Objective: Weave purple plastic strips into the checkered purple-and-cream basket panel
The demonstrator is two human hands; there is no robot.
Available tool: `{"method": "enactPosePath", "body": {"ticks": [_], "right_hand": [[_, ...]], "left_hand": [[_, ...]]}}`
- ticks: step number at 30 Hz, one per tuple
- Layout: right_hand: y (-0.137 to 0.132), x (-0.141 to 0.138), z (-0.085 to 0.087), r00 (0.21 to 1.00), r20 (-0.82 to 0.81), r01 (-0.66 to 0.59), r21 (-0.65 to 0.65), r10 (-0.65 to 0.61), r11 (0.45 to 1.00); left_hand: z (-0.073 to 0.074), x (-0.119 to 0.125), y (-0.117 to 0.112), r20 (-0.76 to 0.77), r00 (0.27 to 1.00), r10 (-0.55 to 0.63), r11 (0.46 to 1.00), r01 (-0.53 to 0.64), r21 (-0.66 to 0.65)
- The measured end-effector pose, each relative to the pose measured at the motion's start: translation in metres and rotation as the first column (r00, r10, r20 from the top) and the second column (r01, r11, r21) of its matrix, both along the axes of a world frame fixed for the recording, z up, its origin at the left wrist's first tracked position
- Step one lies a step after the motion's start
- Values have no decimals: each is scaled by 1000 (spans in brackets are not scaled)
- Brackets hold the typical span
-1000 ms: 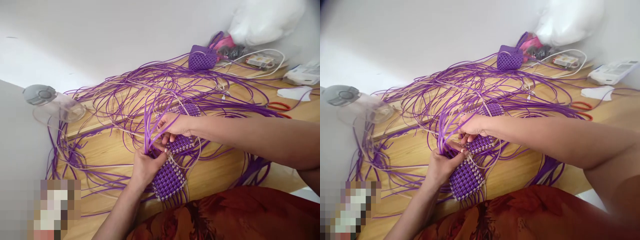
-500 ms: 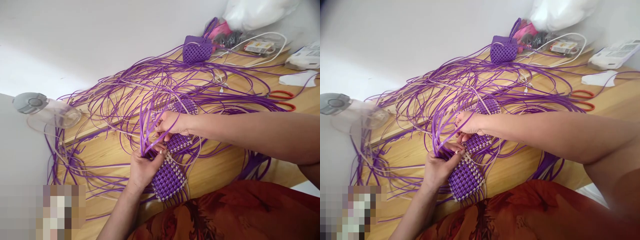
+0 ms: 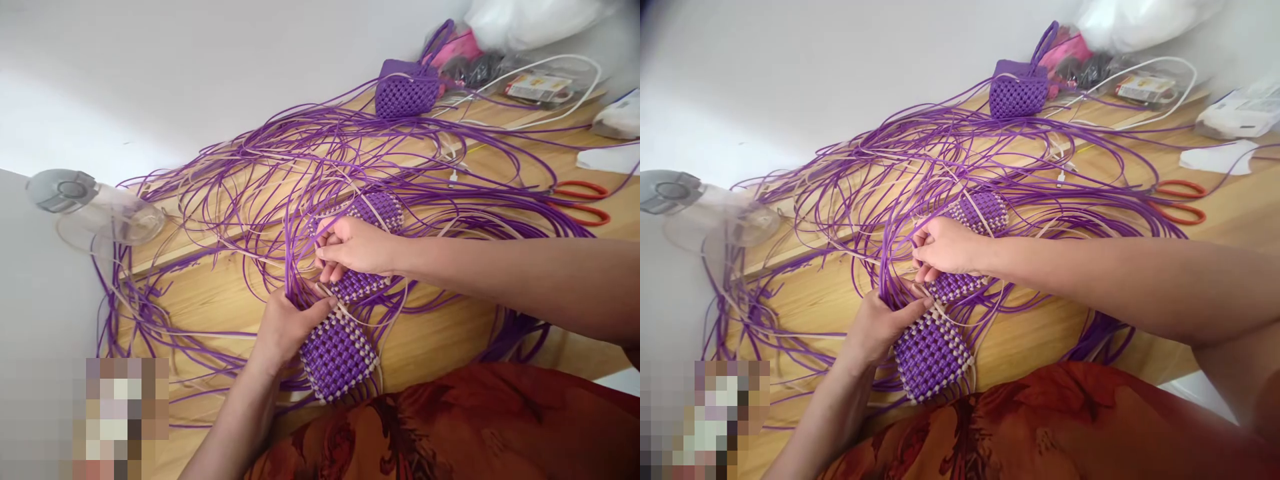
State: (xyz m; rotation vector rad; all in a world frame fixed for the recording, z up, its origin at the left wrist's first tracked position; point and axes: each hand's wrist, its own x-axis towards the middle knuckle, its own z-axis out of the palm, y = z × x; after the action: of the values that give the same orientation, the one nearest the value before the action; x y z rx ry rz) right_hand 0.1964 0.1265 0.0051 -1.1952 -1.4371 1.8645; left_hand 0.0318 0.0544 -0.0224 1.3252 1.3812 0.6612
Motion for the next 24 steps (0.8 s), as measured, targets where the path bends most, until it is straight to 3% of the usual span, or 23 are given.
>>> {"method": "enactPosePath", "body": {"ticks": [8, 13, 17, 21, 24], "right_hand": [[-2, 0, -2, 1000, -27, -7, 37, 8, 999], [-4, 1, 2, 1000, -14, -22, 90, 23, 996], [-7, 1, 4, 999, 26, -42, 117, 39, 992], [-13, 2, 7, 988, 137, -101, 185, 76, 978], [-19, 6, 13, 960, 265, -180, 326, 93, 928]], "left_hand": [[1, -2, 0, 197, 971, -132, 986, 148, -70], [5, 1, -1, 120, 992, -48, 999, 49, -1], [5, 3, -2, 215, 977, 7, 999, 3, -48], [-4, 3, -2, 312, 948, 57, 996, -32, -84], [-13, 3, -3, 339, 936, 96, 994, -71, -86]]}}
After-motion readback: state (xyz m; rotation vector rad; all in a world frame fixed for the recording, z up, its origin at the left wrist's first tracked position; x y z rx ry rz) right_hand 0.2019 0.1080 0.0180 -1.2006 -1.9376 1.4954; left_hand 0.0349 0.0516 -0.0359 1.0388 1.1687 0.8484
